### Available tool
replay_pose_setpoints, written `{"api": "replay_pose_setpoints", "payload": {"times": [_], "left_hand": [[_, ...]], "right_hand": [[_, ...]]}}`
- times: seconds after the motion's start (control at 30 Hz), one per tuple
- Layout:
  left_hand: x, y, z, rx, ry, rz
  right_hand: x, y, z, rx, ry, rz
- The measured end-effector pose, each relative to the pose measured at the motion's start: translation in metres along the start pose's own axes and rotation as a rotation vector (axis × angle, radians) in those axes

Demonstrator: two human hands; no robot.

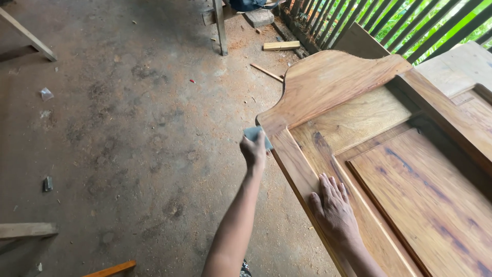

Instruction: Sanding the edges and flat surfaces of a wooden door frame using a sanding block.

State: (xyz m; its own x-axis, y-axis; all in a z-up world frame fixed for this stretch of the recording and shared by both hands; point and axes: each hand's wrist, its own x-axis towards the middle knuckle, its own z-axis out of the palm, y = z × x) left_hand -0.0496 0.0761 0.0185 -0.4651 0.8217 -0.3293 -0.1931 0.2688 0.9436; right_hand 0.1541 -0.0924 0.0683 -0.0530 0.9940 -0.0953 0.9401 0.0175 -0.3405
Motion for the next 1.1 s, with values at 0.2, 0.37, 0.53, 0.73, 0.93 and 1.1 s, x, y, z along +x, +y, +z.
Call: {"api": "replay_pose_setpoints", "payload": {"times": [0.2, 0.37, 0.53, 0.73, 0.93, 1.1], "left_hand": [[0.017, 0.000, 0.004, 0.007, 0.016, -0.003], [0.068, 0.015, 0.002, -0.059, 0.000, 0.035], [0.009, 0.001, -0.007, 0.008, -0.049, 0.061], [0.054, 0.015, 0.001, -0.021, -0.005, 0.020], [0.061, 0.026, -0.009, 0.005, -0.125, 0.001], [0.058, 0.025, -0.011, -0.002, -0.131, -0.001]], "right_hand": [[0.001, 0.000, 0.000, 0.001, -0.001, -0.012], [0.005, 0.010, 0.009, -0.021, 0.028, -0.018], [0.006, 0.008, 0.008, -0.007, 0.017, -0.018], [0.011, 0.023, 0.023, -0.072, 0.000, 0.001], [0.011, 0.025, 0.025, -0.069, -0.020, 0.028], [0.009, 0.021, 0.021, -0.060, -0.014, 0.035]]}}
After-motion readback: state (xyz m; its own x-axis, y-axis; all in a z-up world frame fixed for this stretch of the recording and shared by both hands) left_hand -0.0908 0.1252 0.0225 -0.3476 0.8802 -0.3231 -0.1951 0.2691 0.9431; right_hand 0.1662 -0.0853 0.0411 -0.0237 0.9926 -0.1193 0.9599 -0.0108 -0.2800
